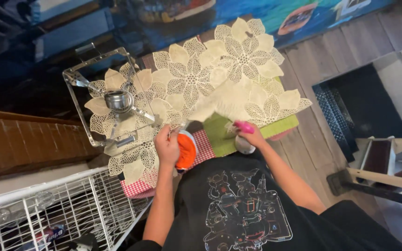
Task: Cleaning decorative lace cloths and small table items using a spray bottle and white cloth.
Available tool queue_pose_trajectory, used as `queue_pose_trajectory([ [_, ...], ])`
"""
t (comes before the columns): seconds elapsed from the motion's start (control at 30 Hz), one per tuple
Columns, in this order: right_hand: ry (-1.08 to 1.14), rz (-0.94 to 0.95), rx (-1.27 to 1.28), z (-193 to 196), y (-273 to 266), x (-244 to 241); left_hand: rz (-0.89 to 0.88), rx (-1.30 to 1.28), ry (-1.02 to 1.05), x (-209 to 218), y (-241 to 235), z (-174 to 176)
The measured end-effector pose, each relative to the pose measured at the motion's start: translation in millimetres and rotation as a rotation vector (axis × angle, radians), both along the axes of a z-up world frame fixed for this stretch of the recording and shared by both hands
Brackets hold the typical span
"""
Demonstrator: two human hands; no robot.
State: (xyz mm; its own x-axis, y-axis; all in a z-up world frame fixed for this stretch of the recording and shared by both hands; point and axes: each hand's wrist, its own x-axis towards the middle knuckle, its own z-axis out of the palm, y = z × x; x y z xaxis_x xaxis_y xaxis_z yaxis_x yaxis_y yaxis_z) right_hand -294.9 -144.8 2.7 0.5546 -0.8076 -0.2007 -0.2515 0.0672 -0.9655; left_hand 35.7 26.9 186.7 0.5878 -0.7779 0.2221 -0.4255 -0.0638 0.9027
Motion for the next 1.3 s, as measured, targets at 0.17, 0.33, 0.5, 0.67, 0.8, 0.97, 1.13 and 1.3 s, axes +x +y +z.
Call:
queue_pose_trajectory([
  [0.17, -0.044, 0.008, -0.151, 41.2, 17.4, 15.2, 0.024, -0.160, 0.597, -6.3, -37.0, -45.4],
  [0.33, -0.212, -0.109, -0.195, 96.4, 31.5, 12.0, 0.183, -0.121, 1.103, -10.1, -60.5, -156.9],
  [0.5, 0.083, -0.244, -0.345, 54.1, 41.7, -14.2, 0.202, 0.291, 0.597, -17.8, -27.3, -318.9],
  [0.67, 0.231, -0.266, -0.347, 68.0, 47.6, -28.1, 0.137, 0.293, 0.248, -30.7, -27.7, -219.3],
  [0.8, 0.008, -0.103, -0.212, 123.6, 45.2, -32.5, -0.009, -0.019, -0.225, -39.1, -52.4, -42.2],
  [0.97, -0.012, 0.016, -0.219, 193.7, 29.2, -23.9, -0.109, -0.082, -0.635, -54.3, -78.8, 51.2],
  [1.13, -0.026, 0.014, -0.235, 192.0, 22.4, -26.8, -0.244, -0.026, -0.887, -68.5, -97.9, -25.1],
  [1.3, -0.006, -0.122, -0.261, 187.6, 29.0, -24.8, -0.627, 0.510, -0.923, -94.4, -60.1, -236.7],
])
